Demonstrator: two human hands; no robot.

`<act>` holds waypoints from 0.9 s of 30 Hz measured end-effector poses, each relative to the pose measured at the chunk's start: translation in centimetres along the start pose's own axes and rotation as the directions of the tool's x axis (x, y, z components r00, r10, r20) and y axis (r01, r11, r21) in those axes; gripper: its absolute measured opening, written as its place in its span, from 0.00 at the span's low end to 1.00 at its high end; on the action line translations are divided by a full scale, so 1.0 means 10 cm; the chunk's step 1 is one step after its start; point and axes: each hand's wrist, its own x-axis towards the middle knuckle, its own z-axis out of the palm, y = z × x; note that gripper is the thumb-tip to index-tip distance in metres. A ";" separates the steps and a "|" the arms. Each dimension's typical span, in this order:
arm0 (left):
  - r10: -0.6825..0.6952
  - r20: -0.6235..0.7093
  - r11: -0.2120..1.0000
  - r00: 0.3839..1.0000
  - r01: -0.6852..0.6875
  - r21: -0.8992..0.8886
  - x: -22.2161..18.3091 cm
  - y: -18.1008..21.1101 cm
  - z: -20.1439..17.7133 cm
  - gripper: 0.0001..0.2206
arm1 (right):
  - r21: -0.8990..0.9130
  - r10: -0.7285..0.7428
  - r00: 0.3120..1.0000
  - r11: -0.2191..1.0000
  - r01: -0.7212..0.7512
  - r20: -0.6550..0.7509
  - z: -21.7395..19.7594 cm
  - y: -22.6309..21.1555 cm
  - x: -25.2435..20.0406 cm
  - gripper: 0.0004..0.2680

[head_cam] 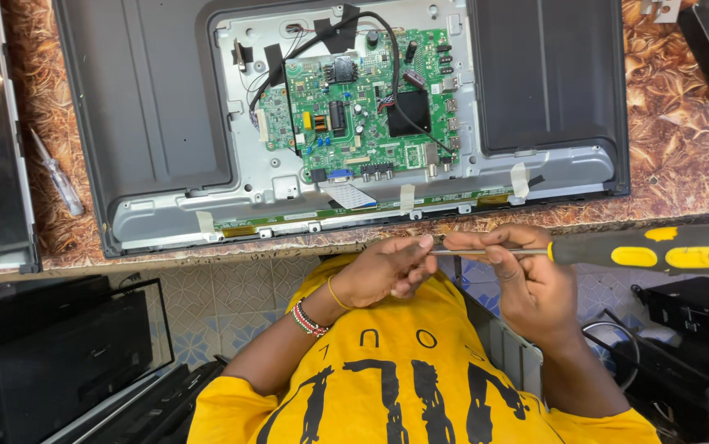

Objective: The person uses a screwdriver to remove screws from a disassembled television chassis, then detaches a plastic bezel and disconnects ribbon cables from the mainboard. They later reattach the bezel and secure it with screws.

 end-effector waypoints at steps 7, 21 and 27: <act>0.103 -0.383 0.953 0.918 0.019 0.302 -0.35 0.21 0.08 0.16 | -0.204 -0.197 0.980 0.959 0.197 0.020 0.17 0.09 0.32 0.04; 0.638 -0.199 0.561 0.744 -0.272 0.782 -0.61 0.91 0.77 0.18 | -0.343 -0.138 0.979 0.921 0.182 0.149 0.24 0.02 0.37 0.06; 0.669 -0.010 0.416 0.744 -0.363 0.834 -0.52 1.02 1.03 0.13 | -0.350 -0.060 0.988 0.931 0.106 0.141 0.22 0.07 0.32 0.07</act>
